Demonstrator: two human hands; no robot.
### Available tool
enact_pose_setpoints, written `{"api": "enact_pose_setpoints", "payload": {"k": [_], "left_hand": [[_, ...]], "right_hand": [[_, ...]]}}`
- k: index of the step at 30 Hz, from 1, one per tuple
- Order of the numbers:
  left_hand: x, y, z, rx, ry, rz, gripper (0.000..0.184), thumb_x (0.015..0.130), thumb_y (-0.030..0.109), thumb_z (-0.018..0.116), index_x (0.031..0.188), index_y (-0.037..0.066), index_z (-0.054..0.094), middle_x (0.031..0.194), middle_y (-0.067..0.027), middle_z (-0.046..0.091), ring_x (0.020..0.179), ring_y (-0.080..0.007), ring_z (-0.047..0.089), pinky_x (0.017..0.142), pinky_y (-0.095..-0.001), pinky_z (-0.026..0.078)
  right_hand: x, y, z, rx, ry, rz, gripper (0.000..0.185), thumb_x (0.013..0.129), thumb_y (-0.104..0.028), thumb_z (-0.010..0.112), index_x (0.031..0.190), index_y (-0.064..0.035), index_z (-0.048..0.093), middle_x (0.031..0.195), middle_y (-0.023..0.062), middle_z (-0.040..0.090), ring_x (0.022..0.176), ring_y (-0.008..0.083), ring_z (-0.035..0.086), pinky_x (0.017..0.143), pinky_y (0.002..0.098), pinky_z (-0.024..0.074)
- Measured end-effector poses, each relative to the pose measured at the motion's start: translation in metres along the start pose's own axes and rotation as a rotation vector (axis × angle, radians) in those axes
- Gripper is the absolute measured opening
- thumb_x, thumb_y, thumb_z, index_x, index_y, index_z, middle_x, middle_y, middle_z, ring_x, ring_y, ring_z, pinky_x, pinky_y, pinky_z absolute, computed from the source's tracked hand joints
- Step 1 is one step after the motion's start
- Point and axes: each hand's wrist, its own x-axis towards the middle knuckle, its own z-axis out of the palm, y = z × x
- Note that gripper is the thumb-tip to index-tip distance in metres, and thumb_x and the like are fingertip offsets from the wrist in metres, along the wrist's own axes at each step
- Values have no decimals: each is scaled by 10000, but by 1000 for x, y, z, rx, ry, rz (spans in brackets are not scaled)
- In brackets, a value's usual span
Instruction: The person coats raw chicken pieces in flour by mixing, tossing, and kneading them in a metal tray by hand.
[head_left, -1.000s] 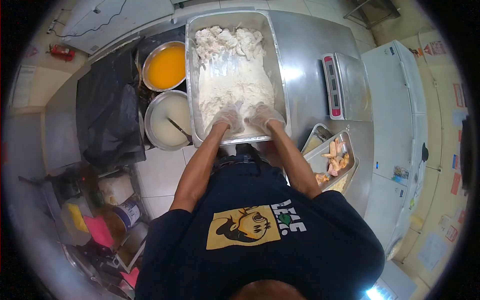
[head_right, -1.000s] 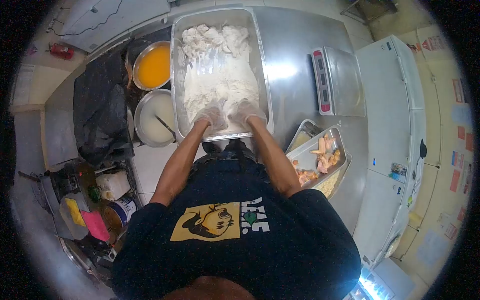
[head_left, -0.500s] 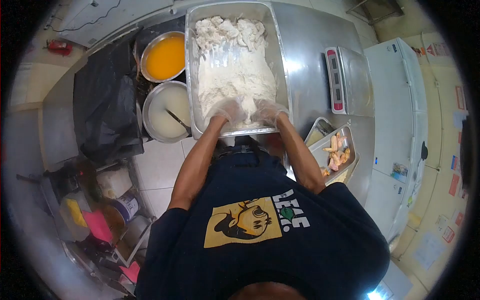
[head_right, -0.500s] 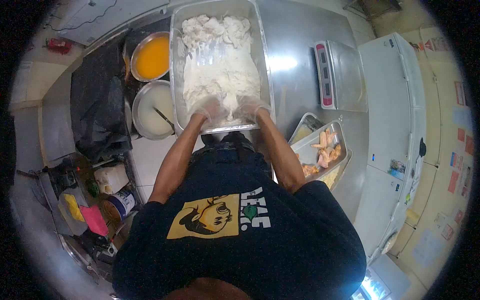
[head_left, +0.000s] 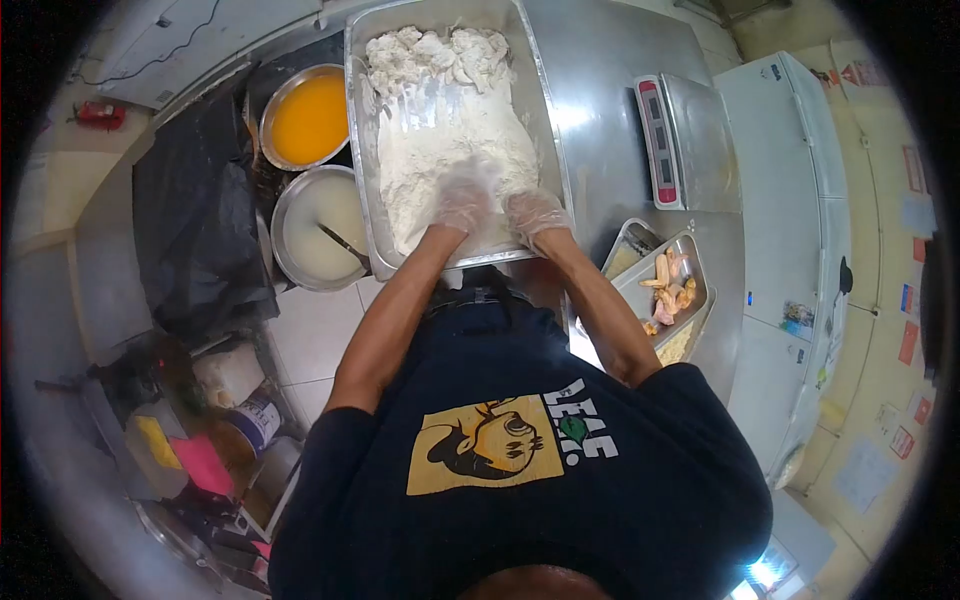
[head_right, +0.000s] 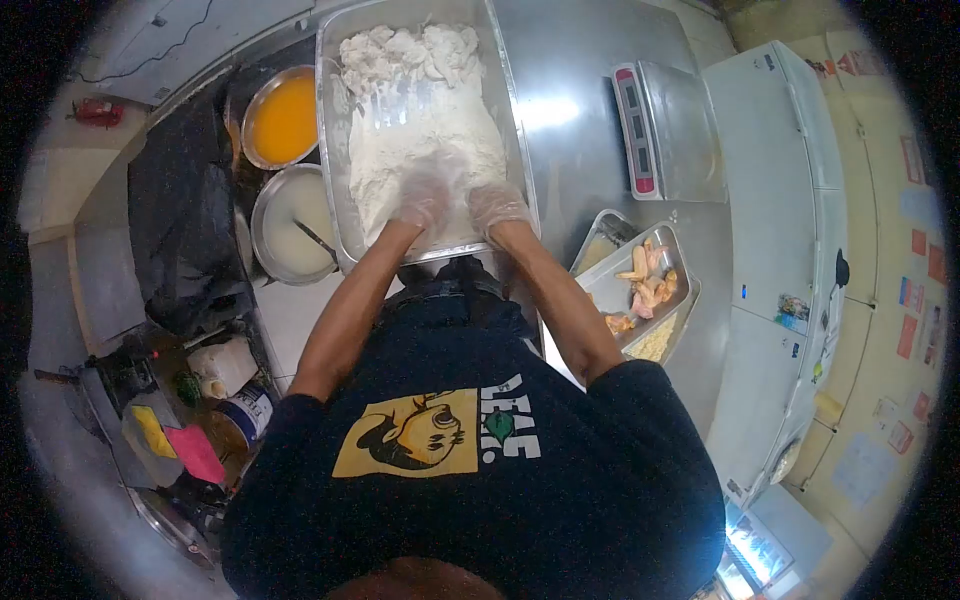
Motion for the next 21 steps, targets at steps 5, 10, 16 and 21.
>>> {"api": "enact_pose_setpoints", "payload": {"k": [5, 10, 16, 21], "left_hand": [[28, 11, 58, 42, -256, -32, 371, 829, 363, 513, 1001, 46, 599, 972, -155, 633, 929, -333, 589, 788, -410, 471], [6, 1, 29, 50, -351, 152, 335, 792, 317, 554, 957, 31, 615, 864, -184, 637, 827, -319, 617, 724, -403, 479], [-13, -30, 7, -678, 34, -32, 406, 729, 148, 628, 1089, -27, 558, 1064, -276, 575, 992, -355, 577, 809, -389, 466], [-18, -34, -16, -981, -112, -188, 592, 674, 56, 653, 1217, -82, 462, 1153, -182, 562, 1035, -231, 553, 878, -330, 452]], "right_hand": [[-3, 4, -4, 88, 41, 20, 182, 796, -110, 502, 816, -29, 664, 814, 219, 643, 766, 342, 643, 716, 420, 508], [-1, 18, 10, 161, 106, 17, 184, 788, -99, 501, 875, -34, 649, 818, 233, 637, 773, 358, 637, 723, 426, 504], [-6, 19, -8, 515, 340, -11, 374, 720, -42, 547, 1091, -51, 588, 979, 204, 630, 921, 328, 612, 803, 367, 485], [14, 15, -3, 1100, 477, -114, 508, 663, -55, 662, 1163, -74, 573, 1095, 124, 617, 1021, 232, 579, 851, 323, 459]]}}
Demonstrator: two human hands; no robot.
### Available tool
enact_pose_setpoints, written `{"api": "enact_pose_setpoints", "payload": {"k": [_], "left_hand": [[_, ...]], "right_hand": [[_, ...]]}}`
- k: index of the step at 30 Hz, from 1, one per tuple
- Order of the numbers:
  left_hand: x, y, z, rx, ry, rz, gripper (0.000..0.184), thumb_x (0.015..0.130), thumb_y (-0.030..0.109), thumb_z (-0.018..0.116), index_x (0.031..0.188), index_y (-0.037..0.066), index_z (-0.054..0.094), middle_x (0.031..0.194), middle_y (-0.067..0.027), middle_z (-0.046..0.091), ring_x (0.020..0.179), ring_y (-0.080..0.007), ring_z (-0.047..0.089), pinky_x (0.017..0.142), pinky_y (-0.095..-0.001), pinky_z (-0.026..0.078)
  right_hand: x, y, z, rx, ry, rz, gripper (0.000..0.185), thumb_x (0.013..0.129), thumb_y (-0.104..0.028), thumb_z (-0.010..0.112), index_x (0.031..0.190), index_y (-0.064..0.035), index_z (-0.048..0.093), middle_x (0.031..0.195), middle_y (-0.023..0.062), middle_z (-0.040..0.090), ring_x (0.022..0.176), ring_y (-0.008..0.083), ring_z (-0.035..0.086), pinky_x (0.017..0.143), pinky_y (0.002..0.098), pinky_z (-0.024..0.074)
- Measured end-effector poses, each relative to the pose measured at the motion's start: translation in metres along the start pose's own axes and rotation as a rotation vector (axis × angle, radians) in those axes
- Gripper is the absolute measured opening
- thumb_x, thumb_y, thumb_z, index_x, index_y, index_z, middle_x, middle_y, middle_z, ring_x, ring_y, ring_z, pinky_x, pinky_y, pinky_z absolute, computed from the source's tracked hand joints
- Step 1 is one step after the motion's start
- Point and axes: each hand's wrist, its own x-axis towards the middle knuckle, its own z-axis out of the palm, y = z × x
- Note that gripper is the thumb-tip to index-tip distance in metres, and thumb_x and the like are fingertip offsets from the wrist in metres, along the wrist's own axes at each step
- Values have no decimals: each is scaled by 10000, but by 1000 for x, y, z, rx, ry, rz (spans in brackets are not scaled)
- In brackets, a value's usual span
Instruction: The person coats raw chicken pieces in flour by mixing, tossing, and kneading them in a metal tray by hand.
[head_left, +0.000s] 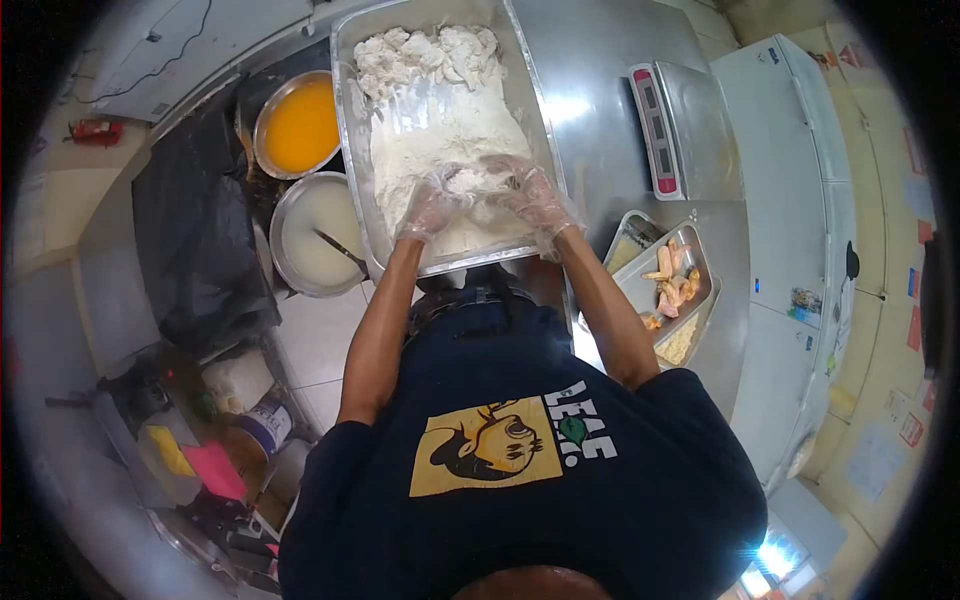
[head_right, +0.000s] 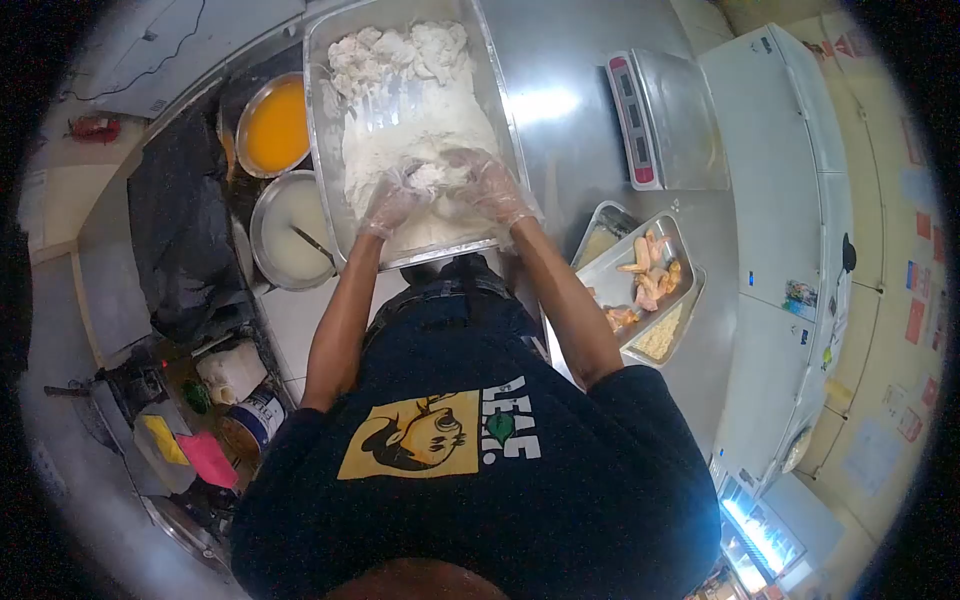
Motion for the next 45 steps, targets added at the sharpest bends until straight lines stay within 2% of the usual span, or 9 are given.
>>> {"api": "enact_pose_setpoints", "payload": {"k": [8, 13, 15, 22, 28, 35, 40, 42, 45], "left_hand": [[-7, 16, -2, -187, 27, -100, 474, 757, 36, 608, 1206, -54, 484, 1145, -160, 571, 1030, -198, 543, 903, -303, 433], [-7, 11, 0, 99, 125, 18, 405, 820, 140, 590, 1177, -37, 518, 1108, -135, 588, 996, -189, 550, 882, -309, 442], [-7, 52, -6, -31, 27, -487, 422, 843, 231, 561, 1150, -58, 534, 1052, -129, 603, 927, -194, 567, 809, -321, 466], [11, -22, 5, -68, 108, -593, 393, 896, 275, 464, 1148, -9, 566, 966, -102, 634, 858, -200, 583, 762, -327, 476], [5, -35, 6, 231, 322, -235, 338, 928, 273, 416, 1048, 27, 614, 982, -163, 642, 894, -282, 623, 739, -420, 480], [12, -75, 61, 624, 451, 337, 349, 932, 108, 375, 1225, -75, 429, 1310, -200, 438, 1208, -267, 444, 1041, -348, 332], [-1, -35, 6, 617, 390, 77, 448, 875, 214, 507, 1236, -41, 439, 1161, -225, 512, 1104, -333, 500, 984, -382, 381], [-8, 2, -15, 611, 233, -216, 589, 778, 347, 644, 1203, -16, 459, 1045, -239, 530, 1046, -397, 510, 919, -403, 423], [-26, 71, -40, 878, -83, -369, 837, 631, 410, 744, 1320, 92, 391, 1240, -280, 446, 1054, -441, 517, 928, -454, 420]], "right_hand": [[6, 5, 16, -225, 130, 227, 443, 665, -192, 724, 1072, -82, 590, 1012, 140, 616, 949, 264, 588, 830, 333, 480], [-2, -23, 11, -424, 16, -11, 380, 694, -150, 671, 1060, -95, 584, 1000, 145, 587, 865, 284, 600, 774, 358, 496], [-3, -20, 16, -449, -141, -16, 349, 704, -117, 648, 1047, -100, 585, 1011, 141, 572, 821, 266, 604, 743, 361, 498], [-11, 23, 54, -729, 135, -126, 193, 761, -130, 615, 950, -87, 612, 893, 132, 569, 755, 300, 590, 677, 389, 487], [10, -25, 28, -478, 163, -224, 115, 760, -118, 614, 862, -73, 642, 811, 131, 590, 748, 311, 586, 667, 389, 480], [29, -9, 40, -404, 63, -132, 83, 740, -112, 621, 780, -49, 658, 726, 141, 622, 716, 295, 591, 651, 359, 482], [73, -12, 19, -346, 276, -352, 160, 771, -169, 645, 772, -10, 662, 695, 131, 623, 597, 204, 573, 570, 350, 457], [91, -94, -17, -158, 50, 116, 303, 783, -301, 654, 852, -10, 605, 861, 118, 610, 738, 241, 579, 627, 373, 475], [113, -44, -23, -590, 89, 113, 388, 740, -264, 720, 990, 11, 609, 794, 108, 633, 700, 198, 590, 633, 319, 486]]}}
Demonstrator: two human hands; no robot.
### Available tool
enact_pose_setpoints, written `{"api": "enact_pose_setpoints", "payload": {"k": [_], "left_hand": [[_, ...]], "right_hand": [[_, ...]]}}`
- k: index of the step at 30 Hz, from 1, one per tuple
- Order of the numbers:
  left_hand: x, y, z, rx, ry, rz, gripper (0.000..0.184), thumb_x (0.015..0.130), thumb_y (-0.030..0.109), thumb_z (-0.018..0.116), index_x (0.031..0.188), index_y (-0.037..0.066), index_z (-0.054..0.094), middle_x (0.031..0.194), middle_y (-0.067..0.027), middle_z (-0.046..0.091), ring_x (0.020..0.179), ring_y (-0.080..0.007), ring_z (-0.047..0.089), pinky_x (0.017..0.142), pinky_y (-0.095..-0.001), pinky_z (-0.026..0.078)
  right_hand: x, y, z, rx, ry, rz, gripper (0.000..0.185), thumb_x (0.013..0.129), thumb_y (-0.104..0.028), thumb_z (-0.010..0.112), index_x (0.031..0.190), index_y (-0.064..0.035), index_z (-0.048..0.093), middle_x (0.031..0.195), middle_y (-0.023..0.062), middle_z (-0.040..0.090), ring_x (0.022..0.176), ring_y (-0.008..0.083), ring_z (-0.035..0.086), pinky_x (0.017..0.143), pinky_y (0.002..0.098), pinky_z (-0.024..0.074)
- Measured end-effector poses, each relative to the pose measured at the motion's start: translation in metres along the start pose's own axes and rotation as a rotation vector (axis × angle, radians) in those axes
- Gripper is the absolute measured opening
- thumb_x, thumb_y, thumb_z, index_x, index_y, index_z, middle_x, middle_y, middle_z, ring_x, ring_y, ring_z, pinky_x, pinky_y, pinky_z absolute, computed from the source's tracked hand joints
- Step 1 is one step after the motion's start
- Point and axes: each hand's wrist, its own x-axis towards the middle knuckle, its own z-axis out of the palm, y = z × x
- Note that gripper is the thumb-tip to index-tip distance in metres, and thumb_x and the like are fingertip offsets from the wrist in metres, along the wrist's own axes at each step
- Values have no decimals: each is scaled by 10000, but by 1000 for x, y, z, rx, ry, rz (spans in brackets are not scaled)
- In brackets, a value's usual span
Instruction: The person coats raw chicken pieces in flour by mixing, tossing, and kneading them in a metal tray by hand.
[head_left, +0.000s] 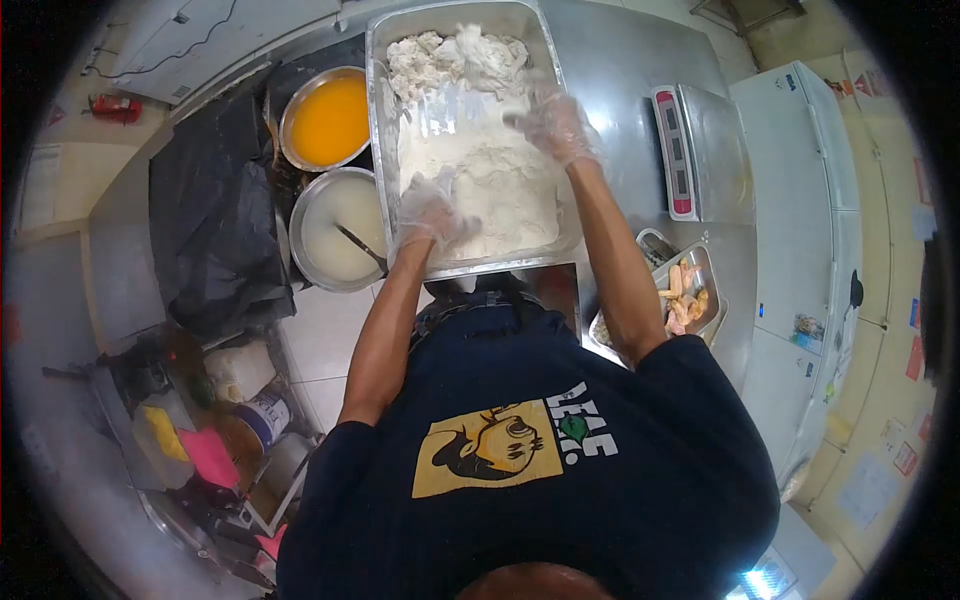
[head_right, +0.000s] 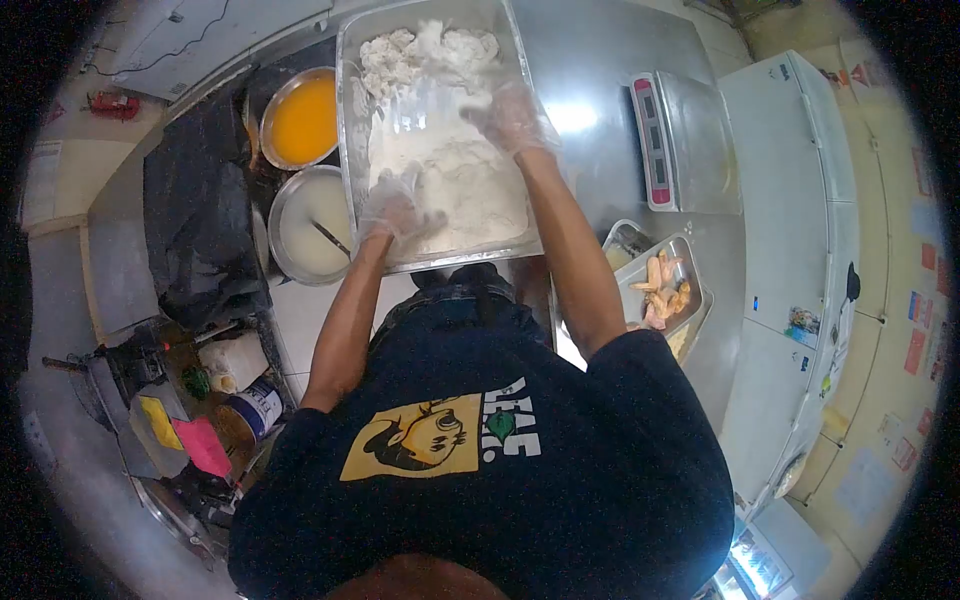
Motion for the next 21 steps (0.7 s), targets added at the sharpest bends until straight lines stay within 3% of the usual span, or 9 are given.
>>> {"api": "enact_pose_setpoints", "payload": {"k": [5, 8, 10, 13, 15, 16, 18, 19, 21], "left_hand": [[30, -26, 89, -97, -111, -11, 1182, 470, 379, 854, 1426, 139, 204, 1289, -297, 411, 1151, -454, 460, 984, -429, 392], [44, -33, 104, -292, -244, -2, 1304, 457, 360, 868, 1445, 82, 64, 1312, -298, 396, 1211, -388, 423, 1012, -366, 366], [50, -35, 111, -394, -318, 50, 1336, 473, 363, 860, 1442, 48, -3, 1325, -295, 387, 1241, -350, 395, 1024, -325, 347], [60, -40, 131, -465, -148, 98, 1014, 523, 338, 828, 1361, 22, 352, 1135, -241, 576, 1087, -260, 552, 953, -337, 412], [65, -46, 124, -235, -325, 131, 400, 642, 284, 727, 941, 24, 673, 788, -181, 660, 797, -251, 647, 799, -379, 483], [61, -52, 123, -238, -330, 124, 400, 642, 284, 727, 941, 24, 673, 788, -181, 660, 797, -251, 647, 799, -379, 483], [58, -65, 119, 162, -6, 785, 237, 745, 257, 591, 642, 52, 651, 668, -175, 626, 710, -291, 633, 663, -425, 470], [58, -68, 118, 162, -6, 786, 237, 745, 257, 591, 642, 52, 651, 668, -175, 626, 710, -291, 633, 663, -425, 470], [51, -69, 114, 231, 67, 816, 223, 762, 245, 553, 649, 70, 631, 656, -150, 615, 680, -284, 626, 613, -424, 461]], "right_hand": [[-64, 27, 47, -299, -886, 124, 1026, 581, -733, 638, 1238, 40, 482, 1252, 228, 511, 1157, 351, 495, 977, 369, 381], [-81, 20, 72, -39, -864, 318, 1106, 561, -754, 633, 1253, 89, 447, 1258, 247, 498, 1179, 337, 478, 982, 353, 377], [-75, 27, 86, 62, -945, 255, 1133, 552, -720, 671, 1264, 123, 413, 1231, 250, 519, 1180, 328, 478, 1002, 347, 362], [-76, 53, 118, 111, -858, 263, 1019, 581, -601, 745, 1232, 126, 451, 1174, 235, 565, 1146, 326, 507, 1000, 339, 368], [-78, 59, 121, 582, -851, 277, 748, 732, -363, 728, 1214, 139, 457, 1147, 226, 585, 1111, 289, 540, 966, 316, 404], [-79, 66, 121, 583, -860, 279, 748, 732, -363, 728, 1214, 139, 457, 1147, 226, 585, 1111, 289, 540, 966, 316, 404], [-75, 69, 108, 854, -977, 238, 475, 841, -158, 612, 1199, 123, 481, 1140, 217, 593, 1086, 253, 561, 934, 284, 428], [-79, 69, 104, 890, -895, 263, 307, 896, -58, 479, 1161, 89, 529, 1116, 184, 614, 1034, 228, 583, 869, 287, 470], [-77, 71, 101, 717, -900, 246, 301, 902, -112, 475, 1125, 72, 558, 1091, 188, 623, 988, 239, 594, 835, 313, 483]]}}
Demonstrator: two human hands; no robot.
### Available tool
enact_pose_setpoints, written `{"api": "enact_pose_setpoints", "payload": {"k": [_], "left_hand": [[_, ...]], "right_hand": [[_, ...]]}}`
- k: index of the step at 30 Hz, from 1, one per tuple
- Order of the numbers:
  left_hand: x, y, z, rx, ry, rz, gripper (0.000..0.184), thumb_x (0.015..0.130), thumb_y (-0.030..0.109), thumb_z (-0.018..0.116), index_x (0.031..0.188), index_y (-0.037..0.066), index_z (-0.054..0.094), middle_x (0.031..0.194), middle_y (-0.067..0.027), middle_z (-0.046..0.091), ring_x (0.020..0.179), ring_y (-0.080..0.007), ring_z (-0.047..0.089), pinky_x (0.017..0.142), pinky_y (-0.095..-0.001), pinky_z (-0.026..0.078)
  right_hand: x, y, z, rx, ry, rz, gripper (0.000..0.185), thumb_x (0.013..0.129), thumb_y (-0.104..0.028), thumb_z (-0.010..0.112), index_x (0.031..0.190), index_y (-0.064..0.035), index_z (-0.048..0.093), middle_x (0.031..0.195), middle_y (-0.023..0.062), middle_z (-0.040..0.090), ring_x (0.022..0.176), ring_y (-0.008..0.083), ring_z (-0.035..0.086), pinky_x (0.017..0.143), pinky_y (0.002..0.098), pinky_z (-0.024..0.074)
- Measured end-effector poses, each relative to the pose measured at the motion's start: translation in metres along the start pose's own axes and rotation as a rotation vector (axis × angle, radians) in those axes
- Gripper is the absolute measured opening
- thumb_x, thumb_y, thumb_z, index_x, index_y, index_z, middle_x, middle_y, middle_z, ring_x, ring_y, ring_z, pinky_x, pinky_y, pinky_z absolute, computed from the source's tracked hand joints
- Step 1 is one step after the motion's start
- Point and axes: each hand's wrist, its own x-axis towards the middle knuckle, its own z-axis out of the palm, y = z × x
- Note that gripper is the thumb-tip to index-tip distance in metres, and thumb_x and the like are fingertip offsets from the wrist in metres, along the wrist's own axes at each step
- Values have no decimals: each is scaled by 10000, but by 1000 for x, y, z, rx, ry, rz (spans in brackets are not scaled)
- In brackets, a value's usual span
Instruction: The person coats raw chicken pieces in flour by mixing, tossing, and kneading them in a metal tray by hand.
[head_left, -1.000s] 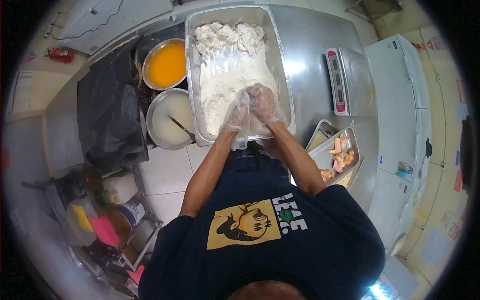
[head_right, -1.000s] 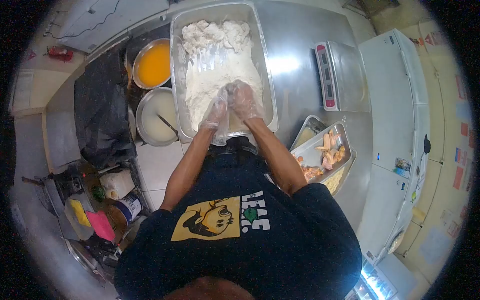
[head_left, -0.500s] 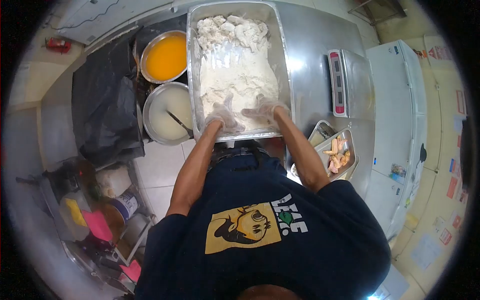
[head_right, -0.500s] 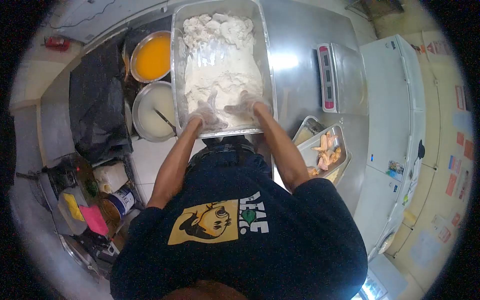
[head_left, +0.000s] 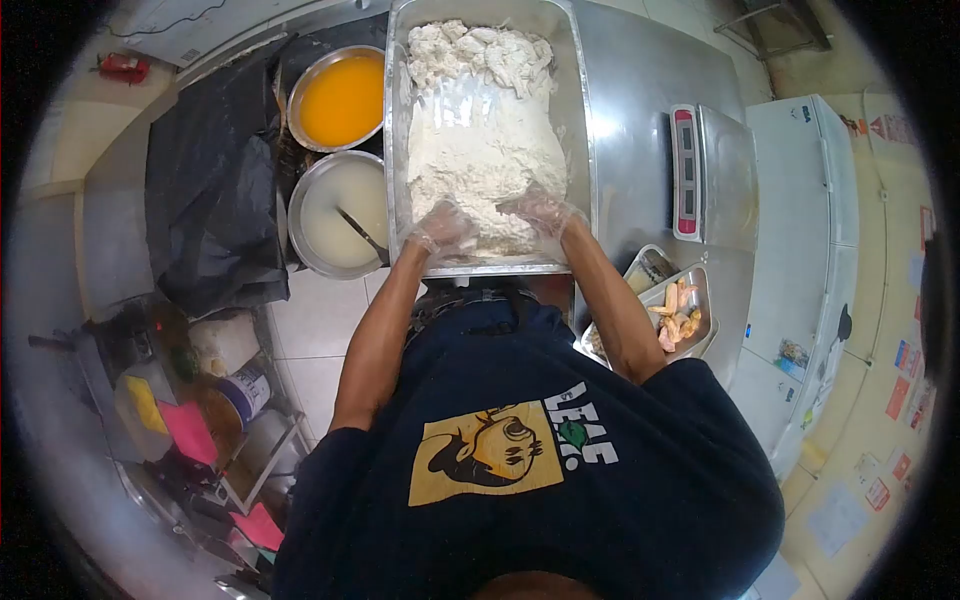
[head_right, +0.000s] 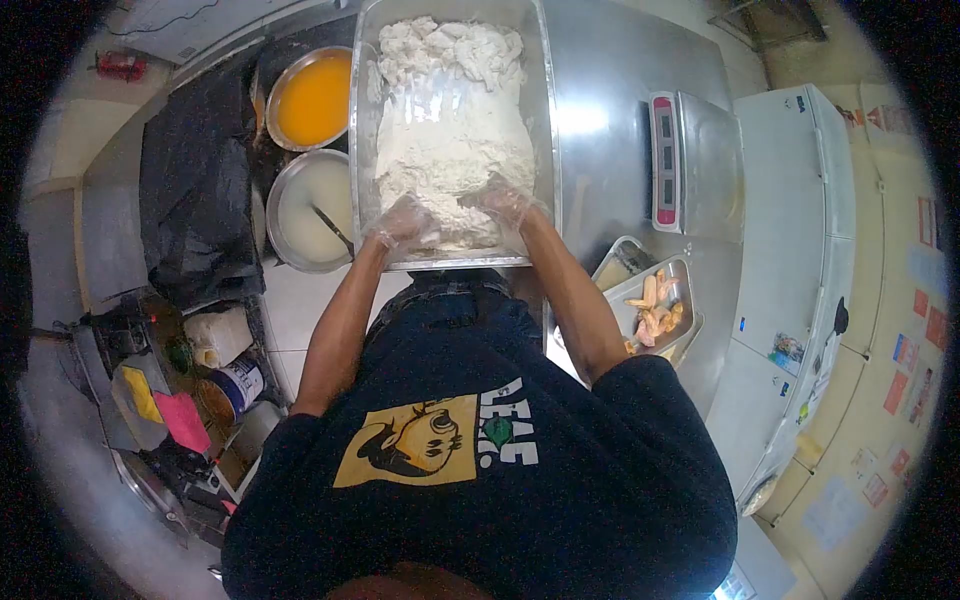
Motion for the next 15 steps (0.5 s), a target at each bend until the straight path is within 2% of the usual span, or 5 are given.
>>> {"api": "enact_pose_setpoints", "payload": {"k": [2, 5, 8, 10, 15], "left_hand": [[-6, 14, -13, -124, 16, -144, 149, 730, 188, 566, 690, 77, 658, 698, -143, 630, 672, -293, 623, 623, -419, 475], [-3, 17, -45, -206, -27, -331, 152, 709, 172, 581, 786, 82, 676, 778, -149, 643, 709, -299, 623, 661, -409, 490], [0, 8, -69, -92, -216, -489, 314, 740, 298, 589, 952, 75, 652, 894, -190, 640, 843, -290, 630, 747, -397, 494], [15, 3, -96, 36, -290, -536, 460, 761, 368, 577, 1117, 77, 573, 997, -218, 621, 937, -303, 618, 797, -388, 492], [59, -36, -47, 116, -268, -527, 663, 803, 425, 519, 1323, 41, 370, 1097, -248, 588, 1008, -368, 588, 843, -387, 479]], "right_hand": [[-4, -6, 2, -155, 32, 47, 309, 908, -167, 472, 1089, 55, 587, 1066, 192, 632, 941, 250, 606, 801, 339, 497], [-37, -63, 10, -1045, 125, 125, 447, 862, -333, 521, 1071, 57, 585, 1039, 221, 629, 864, 272, 609, 750, 374, 502], [-41, -86, -1, -877, 15, 200, 594, 771, -464, 582, 1067, 51, 583, 1006, 239, 623, 860, 292, 615, 775, 388, 491], [-45, -123, 7, -1306, 11, 136, 630, 739, -453, 622, 1122, 42, 551, 975, 233, 630, 877, 304, 625, 806, 386, 486], [77, 1, 23, -1405, 543, -111, 751, 706, -392, 675, 1264, 41, 420, 940, 247, 629, 834, 314, 644, 756, 400, 519]]}}
